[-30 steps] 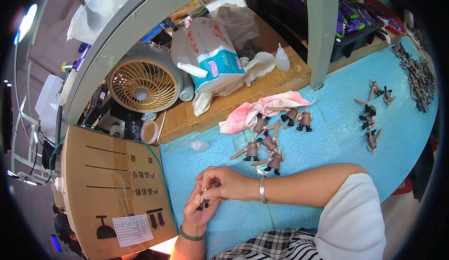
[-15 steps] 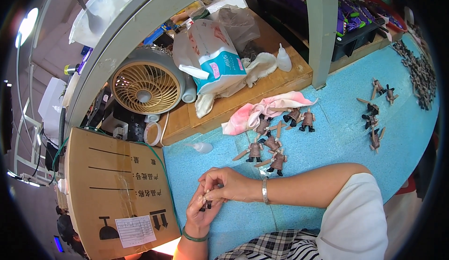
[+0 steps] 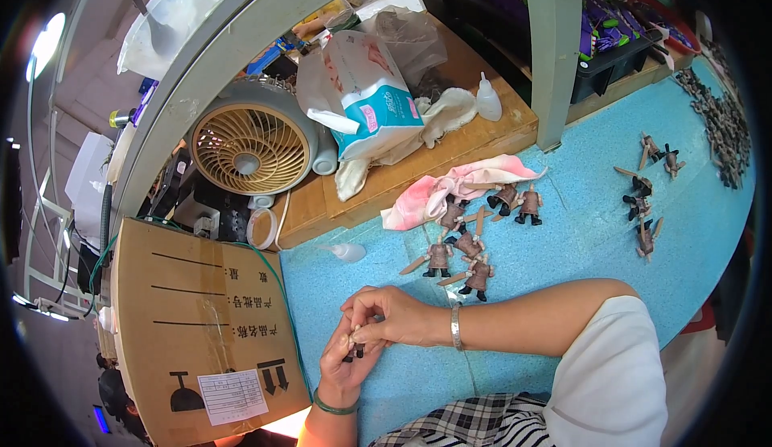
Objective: The person assembles toy figurines by applying glue to the figurine parts with a squeeze bottle, attaching small accessories by hand, and pressing the pieces together.
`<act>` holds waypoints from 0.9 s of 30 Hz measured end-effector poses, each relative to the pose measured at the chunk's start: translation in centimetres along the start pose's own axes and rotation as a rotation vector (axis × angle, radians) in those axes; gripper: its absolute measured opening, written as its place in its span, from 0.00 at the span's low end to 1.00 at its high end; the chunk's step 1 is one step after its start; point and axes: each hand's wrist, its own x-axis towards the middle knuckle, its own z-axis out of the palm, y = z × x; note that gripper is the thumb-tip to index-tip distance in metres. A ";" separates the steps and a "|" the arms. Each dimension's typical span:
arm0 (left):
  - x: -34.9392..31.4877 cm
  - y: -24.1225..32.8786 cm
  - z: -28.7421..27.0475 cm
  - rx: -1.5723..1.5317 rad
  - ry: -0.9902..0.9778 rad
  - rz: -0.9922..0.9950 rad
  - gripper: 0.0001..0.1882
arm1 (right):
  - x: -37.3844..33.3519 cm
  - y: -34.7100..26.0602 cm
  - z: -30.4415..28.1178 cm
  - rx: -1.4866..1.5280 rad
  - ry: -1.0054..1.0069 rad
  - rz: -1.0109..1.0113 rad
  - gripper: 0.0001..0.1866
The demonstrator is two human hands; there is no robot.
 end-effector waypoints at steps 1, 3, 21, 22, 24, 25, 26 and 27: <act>0.0 0.0 0.1 0.000 -0.002 0.005 0.28 | 0.0 -0.1 0.0 0.012 -0.002 0.021 0.06; -0.1 0.0 0.1 -0.001 -0.003 0.010 0.28 | 0.0 0.2 0.0 0.022 -0.001 0.026 0.06; -0.2 0.1 0.1 0.000 -0.019 0.024 0.23 | 0.0 -0.1 0.3 -0.011 -0.007 0.014 0.06; -0.1 0.1 0.2 0.002 -0.018 0.021 0.23 | -0.1 -0.2 0.2 -0.008 0.000 0.008 0.06; 0.2 0.1 0.3 0.004 -0.019 0.014 0.23 | -0.2 -0.3 0.0 -0.023 0.009 -0.005 0.06; 0.1 0.1 0.1 0.002 -0.024 0.014 0.24 | -0.1 -0.2 0.0 -0.038 0.008 -0.014 0.06; 0.1 0.1 -0.1 0.000 -0.030 0.013 0.24 | 0.0 -0.1 0.0 -0.038 0.007 -0.014 0.06; 0.1 0.1 -0.1 0.000 -0.029 0.014 0.24 | 0.0 0.0 0.0 -0.027 0.004 -0.018 0.06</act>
